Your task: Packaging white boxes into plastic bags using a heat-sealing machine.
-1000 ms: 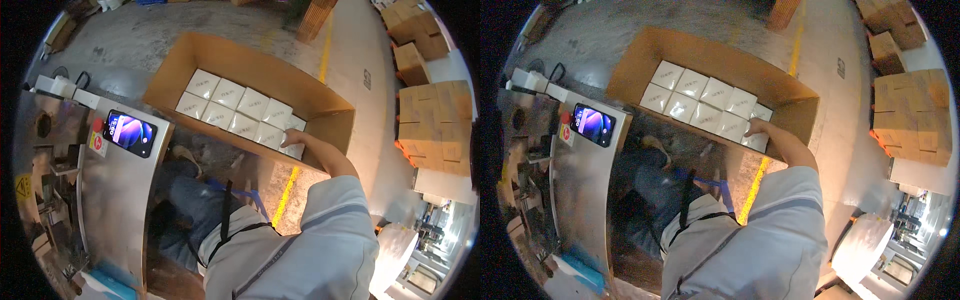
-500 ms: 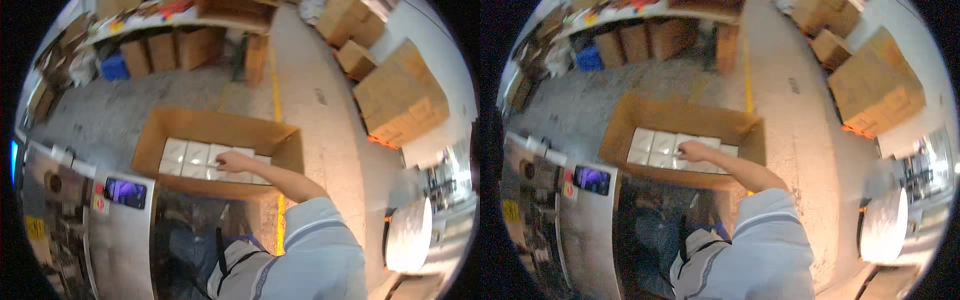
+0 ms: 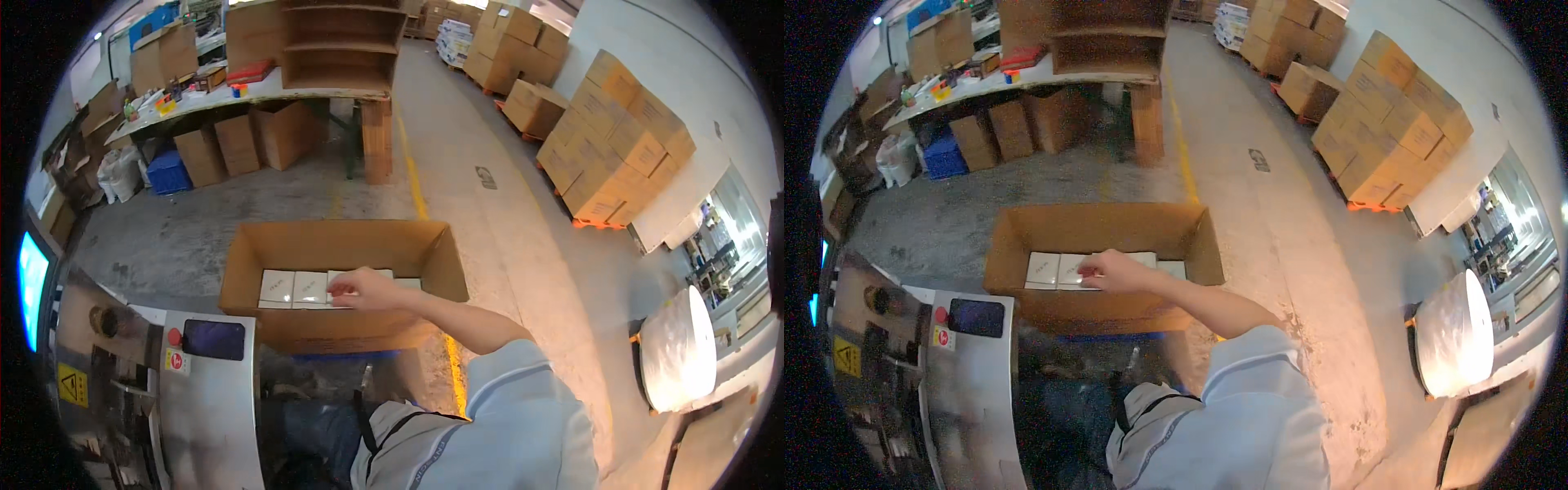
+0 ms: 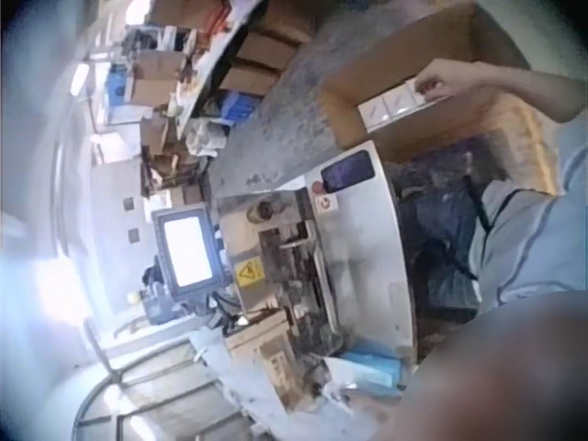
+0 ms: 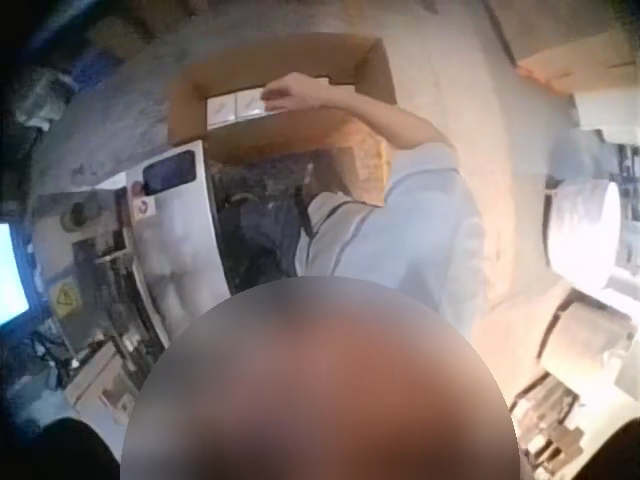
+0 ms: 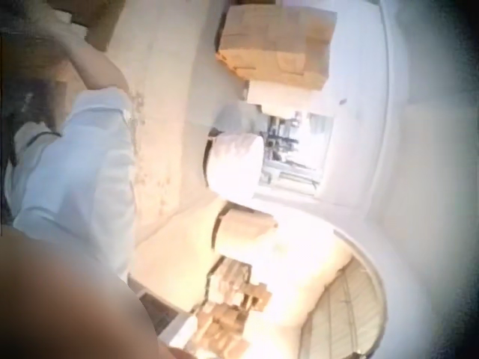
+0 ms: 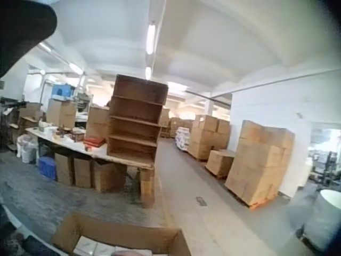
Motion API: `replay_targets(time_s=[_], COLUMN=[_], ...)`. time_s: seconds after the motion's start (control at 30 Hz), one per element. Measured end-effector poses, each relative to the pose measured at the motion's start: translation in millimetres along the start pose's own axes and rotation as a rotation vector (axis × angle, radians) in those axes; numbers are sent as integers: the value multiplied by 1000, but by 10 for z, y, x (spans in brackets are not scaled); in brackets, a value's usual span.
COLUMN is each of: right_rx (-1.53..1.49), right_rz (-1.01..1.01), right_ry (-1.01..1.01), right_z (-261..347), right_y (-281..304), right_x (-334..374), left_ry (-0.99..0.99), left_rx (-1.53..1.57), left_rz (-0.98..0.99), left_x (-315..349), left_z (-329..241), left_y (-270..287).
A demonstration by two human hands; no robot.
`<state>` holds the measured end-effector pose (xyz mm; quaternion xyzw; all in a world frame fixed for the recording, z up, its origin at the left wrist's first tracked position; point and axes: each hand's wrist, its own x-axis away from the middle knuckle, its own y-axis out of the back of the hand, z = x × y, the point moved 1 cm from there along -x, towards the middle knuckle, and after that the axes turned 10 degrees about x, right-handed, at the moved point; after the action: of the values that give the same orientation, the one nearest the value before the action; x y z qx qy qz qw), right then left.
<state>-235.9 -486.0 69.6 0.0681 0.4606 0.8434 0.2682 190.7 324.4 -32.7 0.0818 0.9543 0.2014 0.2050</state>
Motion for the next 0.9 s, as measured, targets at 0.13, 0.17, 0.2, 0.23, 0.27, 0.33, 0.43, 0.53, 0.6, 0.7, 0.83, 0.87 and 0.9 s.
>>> replay_targets(time_s=[0.13, 0.17, 0.2, 0.23, 0.27, 0.33, 0.43, 0.53, 0.6, 0.7, 0.83, 0.87, 0.9], right_rx=[-59, -93, -191, -239, -287, -452, -457, -227, -233, -402, -317, -315, -404], right_rz=[-3, 11, 3, -3, -48, -40, 296, 678, 564, 442, 585, 584, 514], right_ry=[291, 368, 489, 599, 727, 961, 1044, 938, 1052, 934, 921, 923, 847], right_z=[1054, 1365, 1619, 1966, 2414, 3199, 3331, 3242, 3154, 3233, 3145, 3140, 3135], right_y=[-285, -441, -660, -899, -1001, -1262, -1770, -1787, -1802, -1696, -1544, -1550, -1563], right_x=[-508, -578, -608, -609, -553, -368, -238, -183, -120, -109, -92, -76, -59], left_ry=[25, 47, 73, 101, 133, -4, 80, 196, 314, 343, 394, 391, 381], left_rx=[42, 38, 33, 18, -9, 48, -30, 66, 204, 210, 353, 354, 349], left_rz=[26, 15, 2, -18, -64, -6, 83, 33, 18, 12, 63, 61, 78], left_x=[250, 343, 442, 504, 586, 998, 987, 1132, 1277, 1335, 1354, 1356, 1359], left_z=[-937, -1148, -1374, -1583, -1820, -2662, -3570, -3533, -3475, -3434, -3395, -3346, -3301], left_y=[-666, -816, -944, -1043, -1044, -1327, -2048, -2238, -2260, -2315, -2390, -2419, -2445])
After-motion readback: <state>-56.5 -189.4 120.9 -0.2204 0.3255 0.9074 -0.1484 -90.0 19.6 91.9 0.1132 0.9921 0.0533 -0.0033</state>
